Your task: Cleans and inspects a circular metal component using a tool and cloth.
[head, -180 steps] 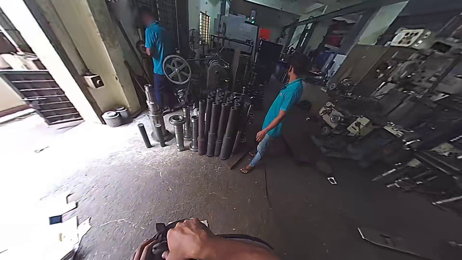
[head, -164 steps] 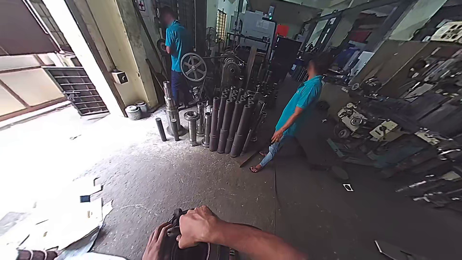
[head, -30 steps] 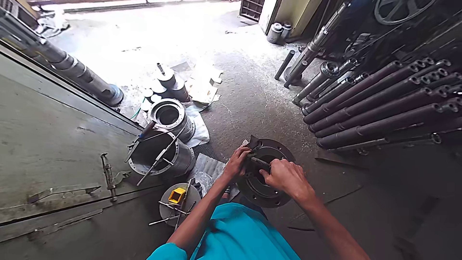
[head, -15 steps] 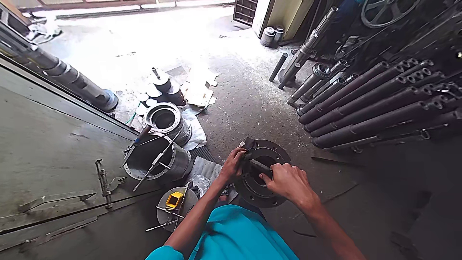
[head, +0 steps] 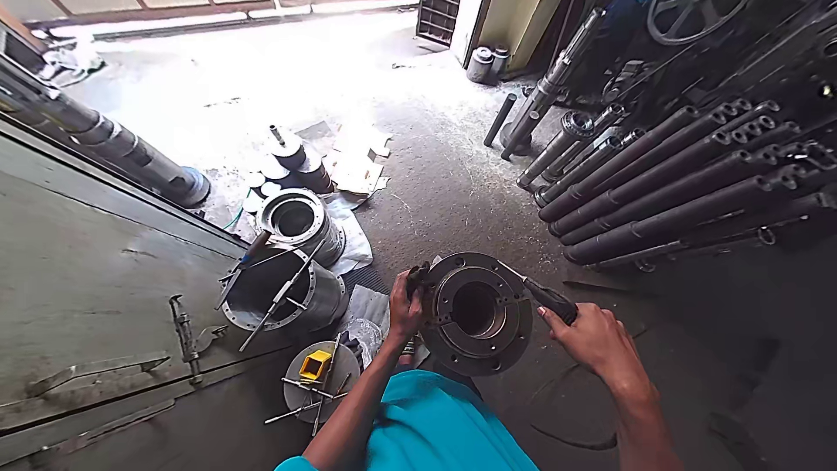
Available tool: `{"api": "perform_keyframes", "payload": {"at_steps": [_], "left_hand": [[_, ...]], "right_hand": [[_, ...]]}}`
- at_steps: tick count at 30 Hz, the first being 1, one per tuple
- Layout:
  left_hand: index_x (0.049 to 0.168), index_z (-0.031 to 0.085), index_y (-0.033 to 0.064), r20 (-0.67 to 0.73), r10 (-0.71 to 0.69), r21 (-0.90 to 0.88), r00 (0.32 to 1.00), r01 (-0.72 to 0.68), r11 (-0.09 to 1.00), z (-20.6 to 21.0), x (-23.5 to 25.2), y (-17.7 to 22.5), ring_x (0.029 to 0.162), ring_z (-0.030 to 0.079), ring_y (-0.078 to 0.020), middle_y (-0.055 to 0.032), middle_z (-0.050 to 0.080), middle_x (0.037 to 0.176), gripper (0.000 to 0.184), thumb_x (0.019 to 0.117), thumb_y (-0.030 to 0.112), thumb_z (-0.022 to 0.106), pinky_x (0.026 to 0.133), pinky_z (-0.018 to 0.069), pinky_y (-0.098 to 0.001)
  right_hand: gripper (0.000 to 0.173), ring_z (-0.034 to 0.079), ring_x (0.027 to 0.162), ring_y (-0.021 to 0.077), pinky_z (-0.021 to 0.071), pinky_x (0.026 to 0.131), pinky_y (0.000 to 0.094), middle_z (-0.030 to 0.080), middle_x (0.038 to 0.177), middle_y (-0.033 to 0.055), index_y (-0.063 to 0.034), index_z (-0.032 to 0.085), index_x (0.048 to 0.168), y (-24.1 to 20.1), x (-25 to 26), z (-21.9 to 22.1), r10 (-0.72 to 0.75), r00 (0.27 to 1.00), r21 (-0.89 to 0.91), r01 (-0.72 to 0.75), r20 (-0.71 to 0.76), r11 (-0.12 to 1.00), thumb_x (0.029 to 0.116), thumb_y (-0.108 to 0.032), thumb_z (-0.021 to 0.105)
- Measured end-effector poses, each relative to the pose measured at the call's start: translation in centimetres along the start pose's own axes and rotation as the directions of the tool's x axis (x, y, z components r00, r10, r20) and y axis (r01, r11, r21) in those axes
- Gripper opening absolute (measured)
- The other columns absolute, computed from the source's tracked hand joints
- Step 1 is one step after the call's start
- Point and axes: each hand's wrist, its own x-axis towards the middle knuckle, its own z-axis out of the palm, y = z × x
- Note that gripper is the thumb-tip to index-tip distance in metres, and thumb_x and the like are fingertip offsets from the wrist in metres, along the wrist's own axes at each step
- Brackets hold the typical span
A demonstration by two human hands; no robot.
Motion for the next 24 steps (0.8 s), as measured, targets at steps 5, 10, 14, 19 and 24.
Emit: {"api": "perform_keyframes", "payload": {"at_steps": [5, 10, 14, 19, 24], "left_hand": [[0.129, 0.056, -0.0078, -0.1, -0.152, -0.168, 0.983, 0.134, 0.977, -1.7, -0.6, 1.1, 0.097, 0.068, -0.0141, -0.0141, 0.067, 0.111, 0.035, 0.0977, 0.009, 0.051, 0.089, 0.0575, -0.0325], [0.13, 0.051, -0.0132, -0.142, -0.118, -0.175, 0.983, 0.092, 0.98, -3.2, -1.9, 1.8, 0.097, 0.067, -0.0079, -0.0119, 0.067, 0.109, 0.038, 0.0976, 0.006, 0.051, 0.092, 0.0563, -0.0265], [0.128, 0.052, -0.0126, -0.174, -0.116, -0.136, 0.978, 0.093, 0.986, -2.9, -2.3, 2.1, 0.098, 0.067, -0.0093, -0.0131, 0.067, 0.108, 0.037, 0.0976, 0.007, 0.052, 0.092, 0.0561, -0.0269], [0.128, 0.054, -0.0105, -0.199, -0.17, -0.146, 0.965, 0.142, 0.979, -2.7, -1.9, 2.4, 0.096, 0.068, -0.0093, -0.0117, 0.069, 0.106, 0.035, 0.0979, 0.007, 0.053, 0.09, 0.0572, -0.0277], [0.127, 0.055, -0.009, -0.126, -0.096, -0.152, 0.987, 0.077, 0.985, -2.7, -1.6, 2.8, 0.094, 0.069, -0.0097, -0.01, 0.069, 0.105, 0.034, 0.097, 0.007, 0.055, 0.088, 0.0582, -0.0285]], "right_hand": [[0.047, 0.07, 0.072, 0.0349, 0.0523, 0.065, 0.0615, 0.069, 0.073, 0.0135, -0.0069, 0.071, 0.086, 0.9, -3.9, 5.6, -0.244, 0.966, 0.157, 0.255, -0.085, 0.954, 0.0932, -0.053, 0.062], [0.05, 0.07, 0.069, 0.0376, 0.0512, 0.059, 0.0581, 0.067, 0.068, 0.0139, -0.009, 0.073, 0.088, -0.9, -7.4, 9.5, -0.302, 0.953, 0.013, 0.302, 0.01, 0.953, 0.0932, -0.057, 0.058], [0.05, 0.072, 0.071, 0.0379, 0.0529, 0.059, 0.0569, 0.07, 0.071, 0.0143, -0.0077, 0.073, 0.087, -3.0, -9.1, 10.5, -0.305, 0.952, -0.095, 0.302, -0.016, 0.948, 0.0926, -0.055, 0.058], [0.047, 0.07, 0.061, 0.0352, 0.0504, 0.051, 0.0543, 0.067, 0.064, 0.0119, -0.0085, 0.073, 0.083, -2.0, -9.5, 10.7, -0.33, 0.929, -0.09, 0.318, -0.17, 0.944, 0.09, -0.053, 0.058], [0.052, 0.067, 0.058, 0.0345, 0.0481, 0.049, 0.0544, 0.063, 0.059, 0.0109, -0.0088, 0.071, 0.079, -0.4, -9.2, 10.2, -0.283, 0.941, -0.017, 0.285, -0.184, 0.958, 0.0904, -0.056, 0.055]]}}
